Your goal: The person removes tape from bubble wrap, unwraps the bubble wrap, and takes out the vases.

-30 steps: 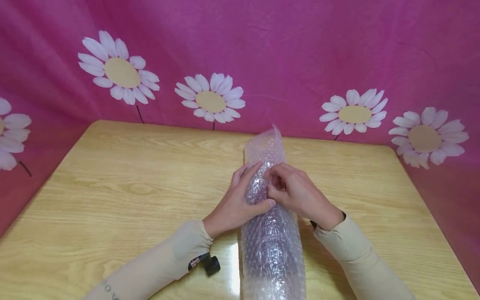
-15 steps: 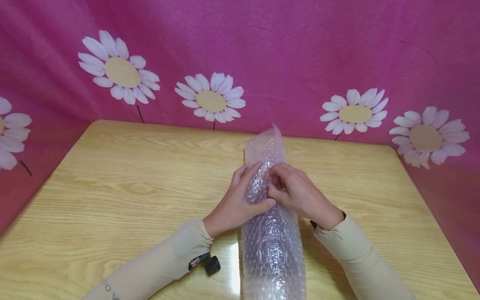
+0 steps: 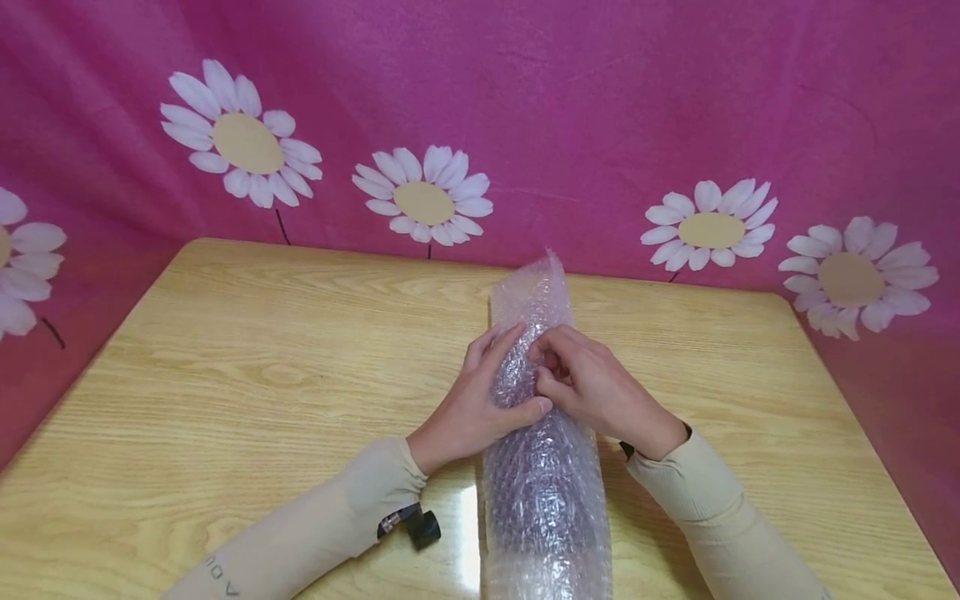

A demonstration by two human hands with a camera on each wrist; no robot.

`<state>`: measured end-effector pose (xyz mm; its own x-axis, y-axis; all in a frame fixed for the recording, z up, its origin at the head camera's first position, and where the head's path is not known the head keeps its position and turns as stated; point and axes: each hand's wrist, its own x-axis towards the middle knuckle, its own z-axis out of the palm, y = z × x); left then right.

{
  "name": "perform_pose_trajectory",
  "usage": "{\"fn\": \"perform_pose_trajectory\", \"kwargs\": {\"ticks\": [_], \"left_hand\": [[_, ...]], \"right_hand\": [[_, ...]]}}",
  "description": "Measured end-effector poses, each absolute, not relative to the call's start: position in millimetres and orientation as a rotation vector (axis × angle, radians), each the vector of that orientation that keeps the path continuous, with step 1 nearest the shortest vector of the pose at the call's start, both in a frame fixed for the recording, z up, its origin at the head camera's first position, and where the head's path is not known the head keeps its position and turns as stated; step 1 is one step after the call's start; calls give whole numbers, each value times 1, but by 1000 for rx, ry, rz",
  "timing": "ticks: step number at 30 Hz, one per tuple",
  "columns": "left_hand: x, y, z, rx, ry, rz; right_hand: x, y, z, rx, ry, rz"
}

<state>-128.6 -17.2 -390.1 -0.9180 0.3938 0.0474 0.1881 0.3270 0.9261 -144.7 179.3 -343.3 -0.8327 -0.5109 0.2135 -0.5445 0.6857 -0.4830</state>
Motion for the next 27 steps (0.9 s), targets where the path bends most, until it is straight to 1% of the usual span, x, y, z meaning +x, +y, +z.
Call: {"fn": "perform_pose_trajectory", "kwargs": {"ticks": [27], "left_hand": [[-129,-17,-391,529,2405,1634]], "right_hand": [[-143,179,-341,859,-2845,883]]}}
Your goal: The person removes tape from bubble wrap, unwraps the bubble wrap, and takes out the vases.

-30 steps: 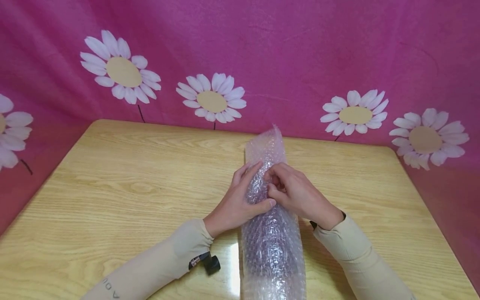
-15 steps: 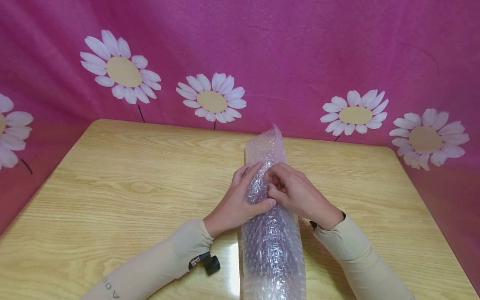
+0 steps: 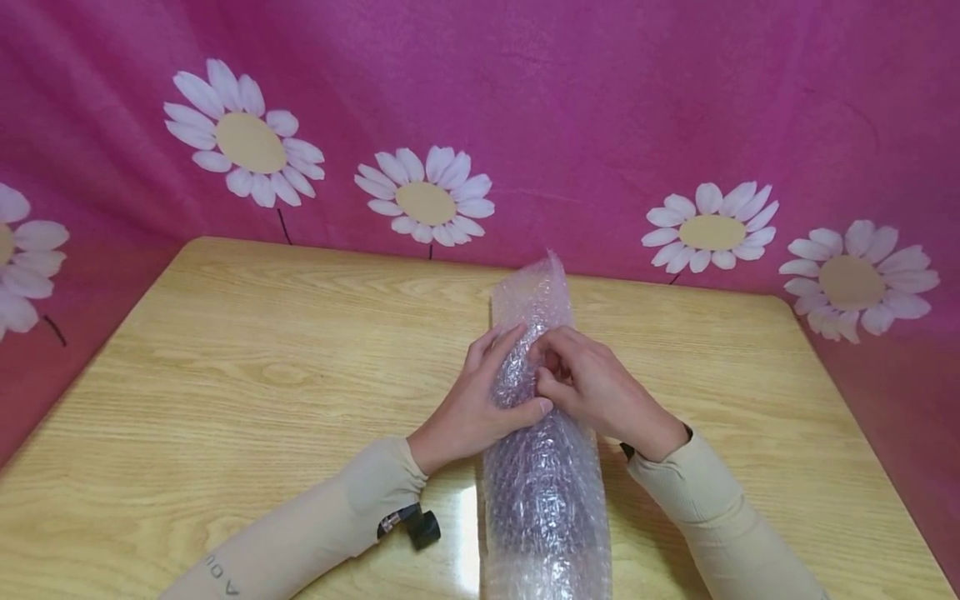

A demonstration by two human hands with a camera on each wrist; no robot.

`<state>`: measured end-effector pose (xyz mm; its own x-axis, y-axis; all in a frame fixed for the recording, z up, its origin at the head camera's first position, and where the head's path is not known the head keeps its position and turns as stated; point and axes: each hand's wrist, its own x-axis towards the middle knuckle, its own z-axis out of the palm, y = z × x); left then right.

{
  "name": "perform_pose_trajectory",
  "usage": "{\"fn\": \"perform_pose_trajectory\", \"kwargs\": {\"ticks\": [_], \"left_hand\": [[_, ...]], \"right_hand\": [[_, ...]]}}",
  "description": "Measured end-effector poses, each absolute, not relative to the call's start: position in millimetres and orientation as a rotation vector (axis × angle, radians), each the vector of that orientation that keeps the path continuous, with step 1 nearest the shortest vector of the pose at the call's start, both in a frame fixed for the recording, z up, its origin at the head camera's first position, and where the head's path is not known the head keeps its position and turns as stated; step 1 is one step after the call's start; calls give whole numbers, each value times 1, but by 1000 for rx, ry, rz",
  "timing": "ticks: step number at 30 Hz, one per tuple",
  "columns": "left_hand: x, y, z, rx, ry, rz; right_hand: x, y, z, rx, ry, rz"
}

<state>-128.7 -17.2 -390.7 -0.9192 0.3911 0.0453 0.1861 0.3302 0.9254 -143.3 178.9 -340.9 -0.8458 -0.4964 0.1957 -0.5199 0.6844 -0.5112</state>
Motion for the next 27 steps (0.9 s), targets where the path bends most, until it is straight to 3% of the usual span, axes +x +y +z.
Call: {"fn": "perform_pose_trajectory", "kwargs": {"ticks": [27], "left_hand": [[-129,-18,-392,536,2402,1641]], "right_hand": [[-143,177,-342,827,-2869,856]]}}
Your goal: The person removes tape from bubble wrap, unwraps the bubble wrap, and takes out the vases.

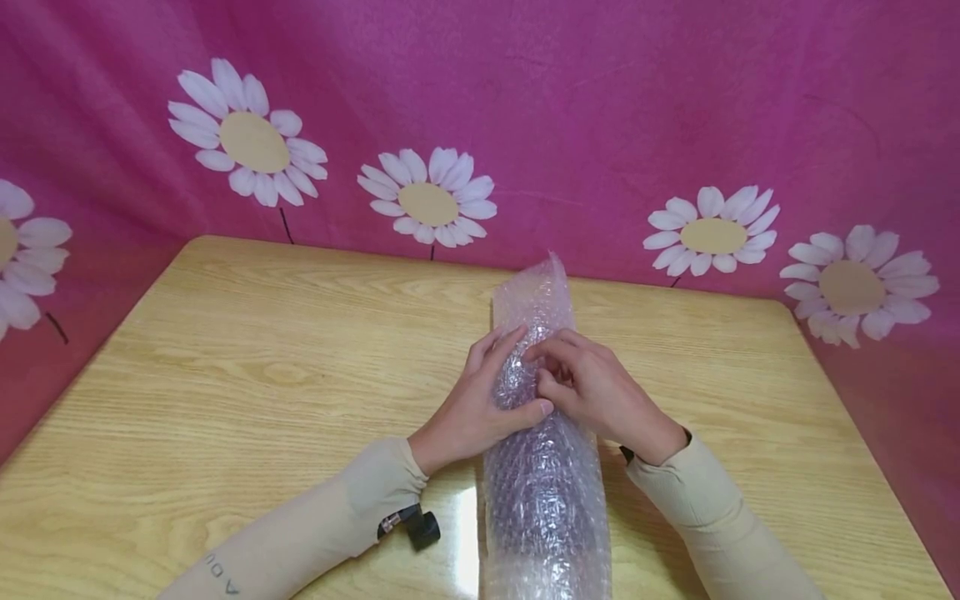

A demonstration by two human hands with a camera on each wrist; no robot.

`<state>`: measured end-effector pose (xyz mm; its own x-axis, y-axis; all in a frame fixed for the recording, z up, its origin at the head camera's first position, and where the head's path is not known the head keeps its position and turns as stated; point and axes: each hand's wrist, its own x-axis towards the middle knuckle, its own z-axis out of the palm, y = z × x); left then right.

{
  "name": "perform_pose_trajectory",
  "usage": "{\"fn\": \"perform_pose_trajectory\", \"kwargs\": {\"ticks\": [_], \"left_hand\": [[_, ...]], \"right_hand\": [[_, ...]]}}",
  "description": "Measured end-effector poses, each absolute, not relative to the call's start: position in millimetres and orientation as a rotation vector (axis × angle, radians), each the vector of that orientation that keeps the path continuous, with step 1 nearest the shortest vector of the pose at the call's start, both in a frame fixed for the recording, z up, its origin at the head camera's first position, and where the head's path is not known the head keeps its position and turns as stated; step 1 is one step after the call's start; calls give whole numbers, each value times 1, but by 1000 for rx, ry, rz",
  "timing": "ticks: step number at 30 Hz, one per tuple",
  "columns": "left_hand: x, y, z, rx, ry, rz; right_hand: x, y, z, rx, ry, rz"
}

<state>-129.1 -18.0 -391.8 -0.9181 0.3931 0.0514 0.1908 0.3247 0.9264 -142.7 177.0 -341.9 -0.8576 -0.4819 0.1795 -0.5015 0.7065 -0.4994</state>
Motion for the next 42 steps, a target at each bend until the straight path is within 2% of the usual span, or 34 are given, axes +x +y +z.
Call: {"fn": "perform_pose_trajectory", "kwargs": {"ticks": [42], "left_hand": [[-129,-18,-392,529,2399,1642]], "right_hand": [[-143,178,-342,871,-2857,858]]}}
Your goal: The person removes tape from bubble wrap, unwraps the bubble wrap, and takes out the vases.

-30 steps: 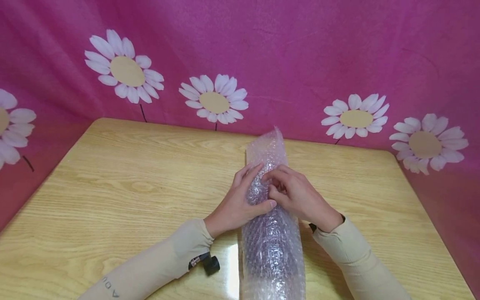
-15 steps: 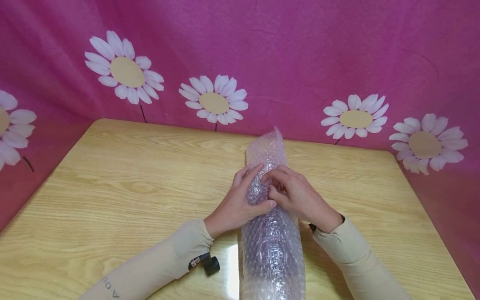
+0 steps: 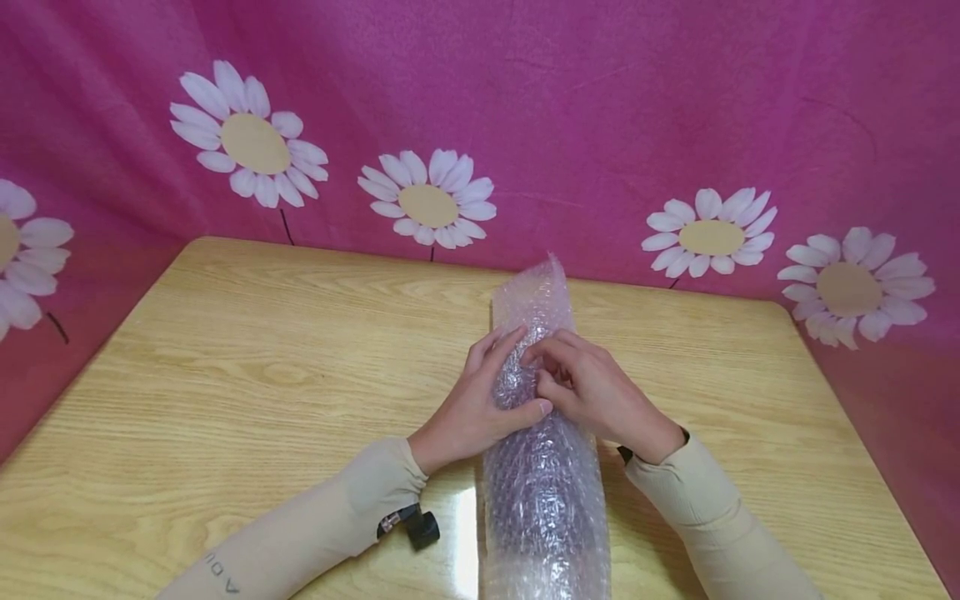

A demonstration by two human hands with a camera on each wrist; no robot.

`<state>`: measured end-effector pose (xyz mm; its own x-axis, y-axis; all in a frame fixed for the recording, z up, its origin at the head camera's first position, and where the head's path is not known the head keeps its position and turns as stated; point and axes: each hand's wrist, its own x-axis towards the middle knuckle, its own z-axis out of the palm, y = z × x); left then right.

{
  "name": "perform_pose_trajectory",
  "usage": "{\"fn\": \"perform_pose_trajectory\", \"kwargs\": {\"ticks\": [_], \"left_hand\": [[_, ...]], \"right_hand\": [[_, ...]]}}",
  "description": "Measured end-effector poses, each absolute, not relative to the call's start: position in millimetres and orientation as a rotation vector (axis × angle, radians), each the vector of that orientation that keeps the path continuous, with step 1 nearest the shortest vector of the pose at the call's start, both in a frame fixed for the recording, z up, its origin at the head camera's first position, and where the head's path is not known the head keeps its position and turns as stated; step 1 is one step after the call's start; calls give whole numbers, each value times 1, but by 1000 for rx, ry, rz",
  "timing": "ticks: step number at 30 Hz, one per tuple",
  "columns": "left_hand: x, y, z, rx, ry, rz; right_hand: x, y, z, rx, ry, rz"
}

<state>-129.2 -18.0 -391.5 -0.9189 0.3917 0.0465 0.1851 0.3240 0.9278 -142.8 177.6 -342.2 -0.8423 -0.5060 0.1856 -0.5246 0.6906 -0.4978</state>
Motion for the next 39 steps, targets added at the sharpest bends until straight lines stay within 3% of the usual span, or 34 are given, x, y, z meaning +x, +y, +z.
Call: {"fn": "perform_pose_trajectory", "kwargs": {"ticks": [39], "left_hand": [[-130,-18,-393,539,2420,1627]], "right_hand": [[-144,178,-342,868,-2878,847]]}}
